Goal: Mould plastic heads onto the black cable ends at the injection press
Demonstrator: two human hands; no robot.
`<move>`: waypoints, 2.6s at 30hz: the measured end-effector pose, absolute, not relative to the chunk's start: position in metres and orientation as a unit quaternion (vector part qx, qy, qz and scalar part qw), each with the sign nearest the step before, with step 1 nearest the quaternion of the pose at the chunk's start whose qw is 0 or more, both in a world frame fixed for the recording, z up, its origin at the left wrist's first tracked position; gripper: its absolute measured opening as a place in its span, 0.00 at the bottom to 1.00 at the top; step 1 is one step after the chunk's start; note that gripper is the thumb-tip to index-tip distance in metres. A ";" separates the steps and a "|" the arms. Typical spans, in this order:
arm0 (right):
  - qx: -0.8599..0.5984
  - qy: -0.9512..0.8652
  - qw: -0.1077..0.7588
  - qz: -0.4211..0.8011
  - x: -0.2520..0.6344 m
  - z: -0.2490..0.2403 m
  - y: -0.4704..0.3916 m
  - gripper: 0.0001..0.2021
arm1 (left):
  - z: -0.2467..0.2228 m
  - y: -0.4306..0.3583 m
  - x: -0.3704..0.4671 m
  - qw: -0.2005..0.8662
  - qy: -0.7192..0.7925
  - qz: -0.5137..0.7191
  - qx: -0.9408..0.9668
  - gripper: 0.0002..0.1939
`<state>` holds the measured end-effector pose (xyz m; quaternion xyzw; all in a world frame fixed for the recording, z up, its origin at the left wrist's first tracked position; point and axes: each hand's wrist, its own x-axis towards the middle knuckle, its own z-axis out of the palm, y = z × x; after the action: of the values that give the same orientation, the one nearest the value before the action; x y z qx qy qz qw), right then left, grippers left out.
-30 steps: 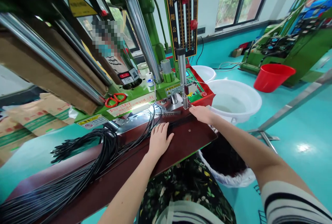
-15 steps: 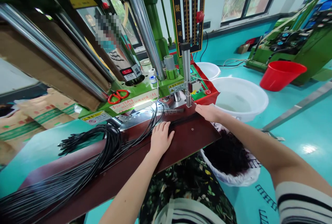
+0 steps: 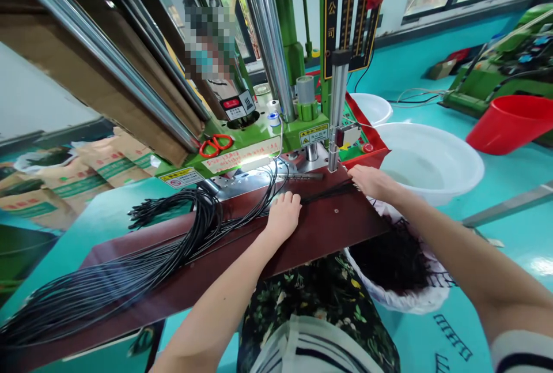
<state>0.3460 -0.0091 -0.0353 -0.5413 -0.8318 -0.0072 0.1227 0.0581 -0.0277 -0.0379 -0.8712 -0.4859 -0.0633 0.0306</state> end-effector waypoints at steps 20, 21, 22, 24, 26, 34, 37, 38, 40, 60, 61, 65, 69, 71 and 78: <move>-0.220 -0.282 0.669 0.652 0.195 0.005 -0.069 0.10 | 0.008 -0.075 -0.014 -0.480 -0.386 -0.132 -0.777 0.14; -0.226 -0.298 0.658 0.654 0.195 0.009 -0.072 0.09 | 0.005 -0.087 -0.021 -0.484 -0.393 -0.123 -0.772 0.13; -0.237 -0.321 0.636 0.660 0.194 0.013 -0.077 0.08 | 0.004 -0.097 -0.029 -0.486 -0.391 -0.106 -0.774 0.13; -0.262 -0.386 0.571 0.676 0.188 0.017 -0.090 0.08 | 0.005 -0.111 -0.040 -0.494 -0.349 -0.048 -0.795 0.12; -0.270 -0.465 0.491 0.686 0.177 0.018 -0.103 0.09 | 0.010 -0.121 -0.045 -0.512 -0.282 0.012 -0.811 0.10; -0.323 -0.517 0.373 0.700 0.156 0.001 -0.116 0.14 | 0.009 -0.140 0.019 -0.801 -0.334 -0.280 -0.411 0.18; -0.288 -0.458 0.474 0.695 0.171 0.005 -0.102 0.20 | 0.002 -0.139 0.041 -0.807 -0.355 -0.302 -0.362 0.20; -0.279 -0.460 0.497 0.681 0.178 0.010 -0.096 0.20 | 0.000 -0.139 0.045 -0.800 -0.359 -0.298 -0.377 0.20; -0.297 -0.521 0.485 0.636 0.190 0.024 -0.087 0.17 | -0.004 -0.137 0.050 -0.775 -0.373 -0.293 -0.417 0.19; -0.527 -0.786 0.183 0.266 0.205 0.015 -0.030 0.20 | -0.017 -0.089 0.060 -0.780 -0.364 -0.418 -0.290 0.17; -0.570 -0.785 0.161 0.182 0.206 0.009 -0.020 0.19 | -0.018 -0.086 0.058 -0.761 -0.375 -0.444 -0.286 0.16; -0.621 -0.778 0.081 0.050 0.208 -0.012 0.007 0.20 | -0.028 -0.078 0.055 -0.722 -0.411 -0.481 -0.279 0.16; -0.628 -0.771 0.065 0.078 0.201 -0.013 0.008 0.14 | -0.034 -0.080 0.055 -0.718 -0.412 -0.475 -0.298 0.16; -0.630 -0.765 0.059 0.117 0.200 -0.008 0.001 0.10 | -0.034 -0.081 0.055 -0.724 -0.410 -0.462 -0.305 0.17; -0.618 -0.699 0.094 0.347 0.214 -0.003 -0.056 0.03 | -0.032 -0.087 0.055 -0.727 -0.422 -0.413 -0.350 0.18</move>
<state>0.2137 -0.0557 -0.0025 -0.6180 -0.6990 0.3474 0.0936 0.0545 -0.0870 -0.0320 -0.3502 -0.4225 -0.4134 -0.7266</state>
